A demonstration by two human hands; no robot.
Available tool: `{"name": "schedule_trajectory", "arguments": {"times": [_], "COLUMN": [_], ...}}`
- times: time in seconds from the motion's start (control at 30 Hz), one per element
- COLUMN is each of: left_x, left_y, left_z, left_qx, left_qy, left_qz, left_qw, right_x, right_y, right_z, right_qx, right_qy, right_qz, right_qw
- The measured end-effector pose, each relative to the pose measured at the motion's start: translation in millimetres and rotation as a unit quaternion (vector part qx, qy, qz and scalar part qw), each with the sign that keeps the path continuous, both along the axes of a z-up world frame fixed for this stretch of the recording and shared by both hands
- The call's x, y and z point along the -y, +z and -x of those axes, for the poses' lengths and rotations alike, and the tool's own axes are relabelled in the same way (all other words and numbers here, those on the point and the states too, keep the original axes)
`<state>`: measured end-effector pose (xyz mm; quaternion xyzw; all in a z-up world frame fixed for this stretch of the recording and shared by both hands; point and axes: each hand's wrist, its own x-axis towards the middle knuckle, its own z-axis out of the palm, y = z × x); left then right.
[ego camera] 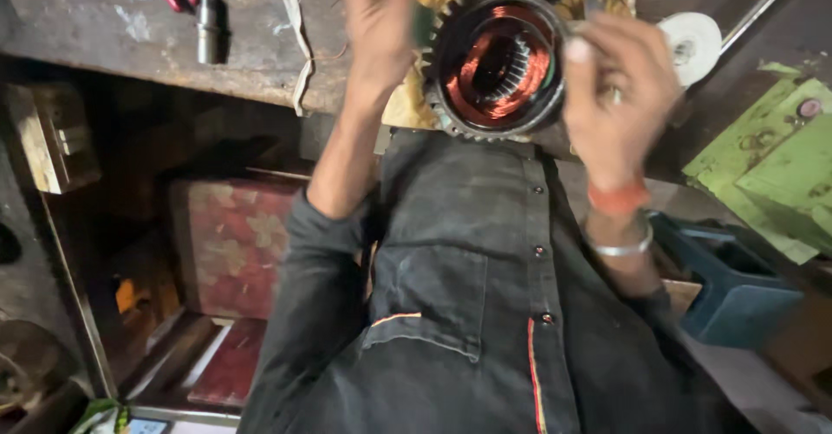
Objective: The person cuts a piece of green insulating paper to fit around a copper-wound motor stator using shears. They then wrap the paper around the stator and secure it with a white strip of tape.
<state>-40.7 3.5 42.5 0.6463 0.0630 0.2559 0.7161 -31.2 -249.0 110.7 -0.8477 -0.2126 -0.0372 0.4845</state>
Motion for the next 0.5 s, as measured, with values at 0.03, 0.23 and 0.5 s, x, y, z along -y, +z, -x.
{"name": "schedule_trajectory", "arguments": {"times": [0.03,0.23,0.5], "left_x": [-9,10,59], "left_y": [11,56,64], "left_z": [14,47,49], "left_qx": [-0.014,0.106,0.065], "left_qy": [0.007,-0.208,-0.207], "left_qz": [0.021,0.499,0.420], "left_qw": [1.000,0.834,0.881], "right_x": [1,-21,-40], "right_y": [8,45,64], "right_z": [8,42,27], "right_qx": [0.027,-0.215,0.164], "right_qy": [-0.014,-0.014,0.230], "right_qz": [0.005,-0.198,0.074], "right_qw": [1.000,0.956,0.956]}}
